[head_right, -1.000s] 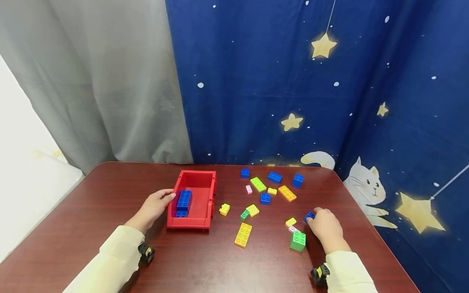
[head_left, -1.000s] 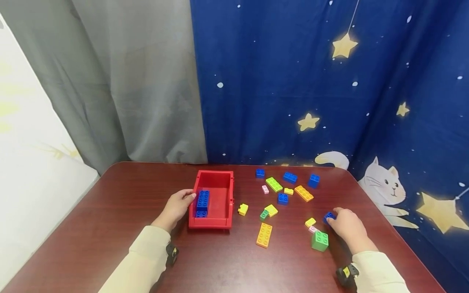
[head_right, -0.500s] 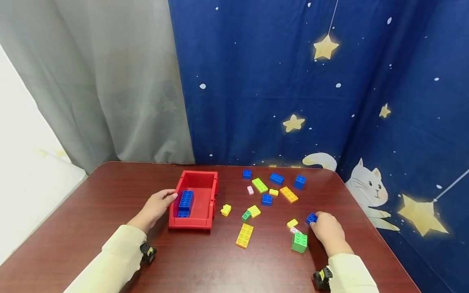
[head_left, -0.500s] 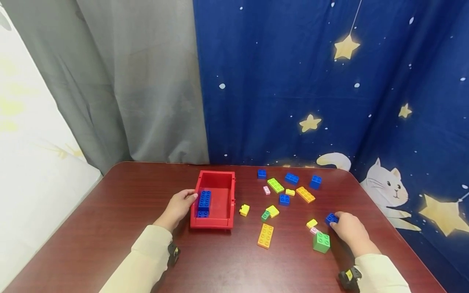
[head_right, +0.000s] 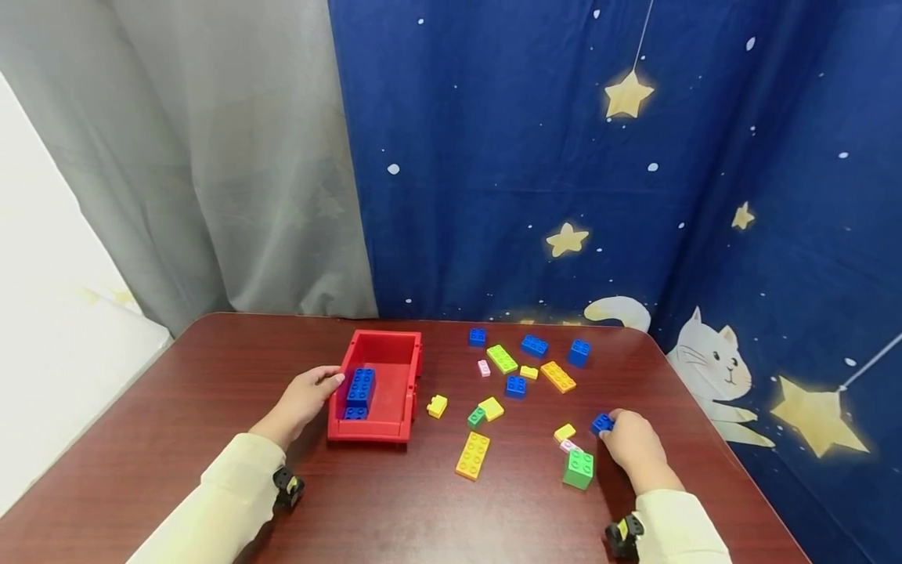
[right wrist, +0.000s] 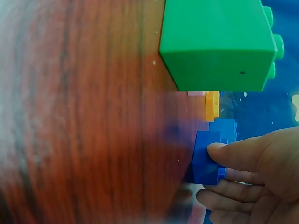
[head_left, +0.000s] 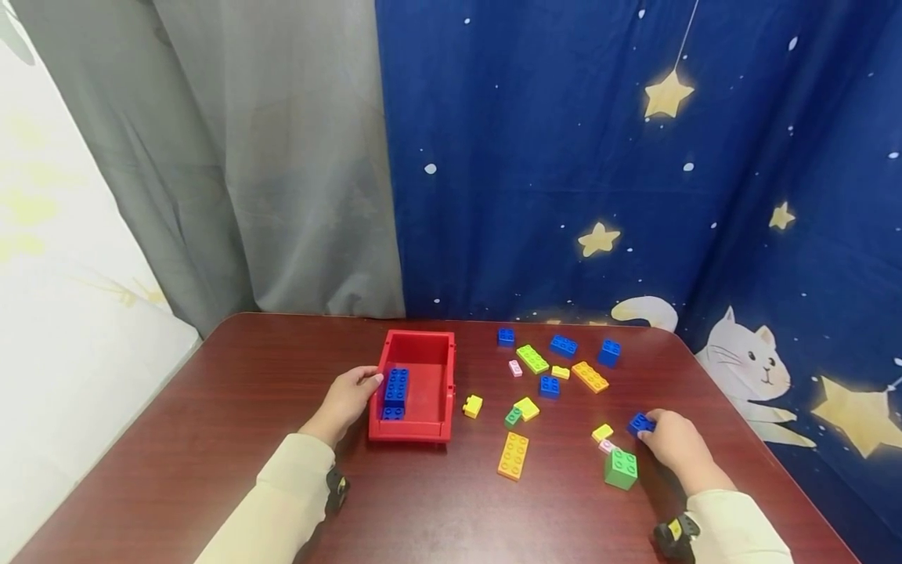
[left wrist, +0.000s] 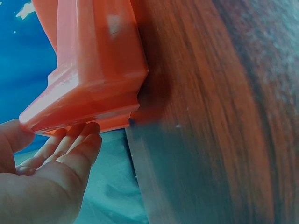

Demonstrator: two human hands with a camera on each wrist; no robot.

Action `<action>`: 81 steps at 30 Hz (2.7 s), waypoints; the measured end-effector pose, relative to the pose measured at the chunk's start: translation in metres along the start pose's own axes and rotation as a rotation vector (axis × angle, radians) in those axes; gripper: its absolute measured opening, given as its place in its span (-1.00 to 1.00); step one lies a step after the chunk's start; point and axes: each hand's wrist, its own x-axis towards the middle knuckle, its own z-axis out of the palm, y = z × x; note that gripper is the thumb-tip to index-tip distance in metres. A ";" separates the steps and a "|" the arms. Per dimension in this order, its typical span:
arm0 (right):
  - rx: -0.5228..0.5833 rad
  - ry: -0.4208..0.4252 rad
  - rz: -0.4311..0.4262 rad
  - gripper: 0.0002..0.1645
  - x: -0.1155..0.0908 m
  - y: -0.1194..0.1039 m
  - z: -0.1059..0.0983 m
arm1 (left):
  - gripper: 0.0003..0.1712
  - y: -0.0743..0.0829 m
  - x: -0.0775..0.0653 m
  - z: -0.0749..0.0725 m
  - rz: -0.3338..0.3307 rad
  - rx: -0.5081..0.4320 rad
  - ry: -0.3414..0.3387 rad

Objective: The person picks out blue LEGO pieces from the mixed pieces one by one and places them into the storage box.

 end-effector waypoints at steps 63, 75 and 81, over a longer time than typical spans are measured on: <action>0.176 0.300 -0.278 -0.49 -0.036 -0.123 -0.036 | -0.51 -0.002 -0.002 0.002 0.008 -0.023 0.008; 0.177 0.300 -0.404 -0.49 -0.038 -0.169 -0.024 | -0.51 -0.001 -0.002 0.002 0.000 -0.024 0.014; 0.184 0.296 -0.426 -0.48 -0.035 -0.181 -0.016 | -0.49 -0.003 -0.002 0.002 0.004 -0.024 0.004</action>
